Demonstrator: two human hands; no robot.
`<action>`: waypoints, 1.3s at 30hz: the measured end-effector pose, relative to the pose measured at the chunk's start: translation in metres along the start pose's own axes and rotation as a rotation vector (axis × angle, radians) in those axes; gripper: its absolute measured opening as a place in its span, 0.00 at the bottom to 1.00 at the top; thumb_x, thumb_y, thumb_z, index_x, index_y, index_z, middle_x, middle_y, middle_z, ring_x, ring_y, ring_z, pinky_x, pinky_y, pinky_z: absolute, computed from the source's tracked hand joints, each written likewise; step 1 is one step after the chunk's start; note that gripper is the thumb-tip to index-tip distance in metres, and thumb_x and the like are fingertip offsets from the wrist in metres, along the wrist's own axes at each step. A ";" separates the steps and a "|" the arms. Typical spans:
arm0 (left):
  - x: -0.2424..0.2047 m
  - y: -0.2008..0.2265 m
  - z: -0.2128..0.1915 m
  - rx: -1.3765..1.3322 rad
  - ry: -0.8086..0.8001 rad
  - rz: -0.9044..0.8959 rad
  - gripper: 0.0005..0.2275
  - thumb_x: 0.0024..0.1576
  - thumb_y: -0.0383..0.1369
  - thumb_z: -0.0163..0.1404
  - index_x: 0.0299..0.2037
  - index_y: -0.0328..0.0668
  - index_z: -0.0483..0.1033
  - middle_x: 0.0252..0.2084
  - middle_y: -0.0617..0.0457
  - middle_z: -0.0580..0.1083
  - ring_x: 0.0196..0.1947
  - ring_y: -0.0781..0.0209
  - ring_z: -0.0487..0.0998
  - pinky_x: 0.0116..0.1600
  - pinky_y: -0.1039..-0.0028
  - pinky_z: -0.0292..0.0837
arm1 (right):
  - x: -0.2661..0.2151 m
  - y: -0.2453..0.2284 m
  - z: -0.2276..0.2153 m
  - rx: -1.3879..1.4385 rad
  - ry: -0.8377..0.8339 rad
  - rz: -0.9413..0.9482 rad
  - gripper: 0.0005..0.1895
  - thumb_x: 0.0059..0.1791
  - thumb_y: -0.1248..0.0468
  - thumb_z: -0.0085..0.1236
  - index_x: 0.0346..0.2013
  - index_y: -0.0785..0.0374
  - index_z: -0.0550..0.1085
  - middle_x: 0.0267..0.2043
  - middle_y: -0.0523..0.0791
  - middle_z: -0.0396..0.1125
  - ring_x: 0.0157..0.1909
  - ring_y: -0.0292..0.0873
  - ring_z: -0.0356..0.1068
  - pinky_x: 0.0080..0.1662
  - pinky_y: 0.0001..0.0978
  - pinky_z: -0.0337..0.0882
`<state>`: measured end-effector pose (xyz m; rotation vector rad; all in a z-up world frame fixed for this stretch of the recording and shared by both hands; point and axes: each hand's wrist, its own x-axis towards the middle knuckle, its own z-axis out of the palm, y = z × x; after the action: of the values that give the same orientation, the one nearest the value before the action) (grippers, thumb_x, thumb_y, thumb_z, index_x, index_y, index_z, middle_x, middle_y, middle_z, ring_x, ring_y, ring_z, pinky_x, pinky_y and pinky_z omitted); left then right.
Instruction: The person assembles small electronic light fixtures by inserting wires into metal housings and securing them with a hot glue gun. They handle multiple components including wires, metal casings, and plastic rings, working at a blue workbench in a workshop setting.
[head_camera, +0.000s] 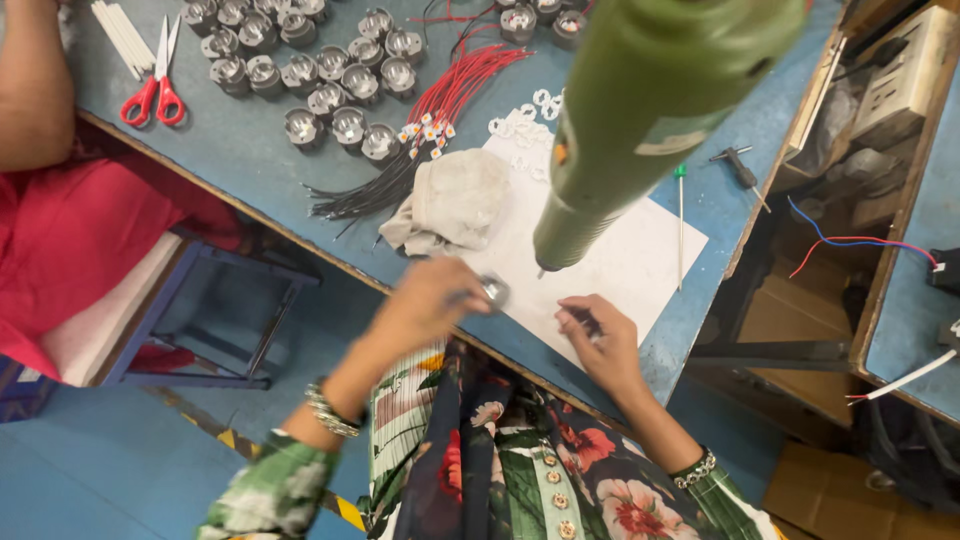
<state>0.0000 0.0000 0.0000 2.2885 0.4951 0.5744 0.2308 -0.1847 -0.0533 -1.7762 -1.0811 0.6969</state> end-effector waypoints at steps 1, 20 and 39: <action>-0.001 0.014 0.018 0.065 0.010 0.044 0.06 0.53 0.34 0.61 0.36 0.49 0.78 0.40 0.56 0.75 0.44 0.52 0.77 0.51 0.61 0.70 | -0.001 -0.001 -0.001 0.037 0.021 -0.031 0.08 0.52 0.67 0.59 0.46 0.64 0.77 0.39 0.46 0.76 0.36 0.35 0.76 0.38 0.23 0.73; -0.004 0.057 0.070 -0.026 0.060 -0.073 0.23 0.51 0.35 0.62 0.58 0.45 0.74 0.50 0.49 0.74 0.50 0.48 0.74 0.53 0.61 0.69 | -0.008 -0.010 -0.010 0.290 0.159 -0.175 0.10 0.51 0.76 0.53 0.47 0.70 0.72 0.52 0.49 0.66 0.51 0.43 0.74 0.46 0.29 0.76; 0.065 -0.044 -0.025 -0.025 0.388 -0.225 0.05 0.57 0.32 0.58 0.38 0.40 0.79 0.33 0.50 0.78 0.30 0.59 0.79 0.38 0.70 0.73 | -0.001 -0.015 -0.005 0.151 0.141 -0.232 0.12 0.51 0.74 0.58 0.50 0.68 0.72 0.57 0.51 0.65 0.62 0.45 0.69 0.62 0.37 0.74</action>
<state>0.0322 0.0758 0.0015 2.0637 0.9133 0.9082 0.2289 -0.1849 -0.0375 -1.5189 -1.0880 0.4908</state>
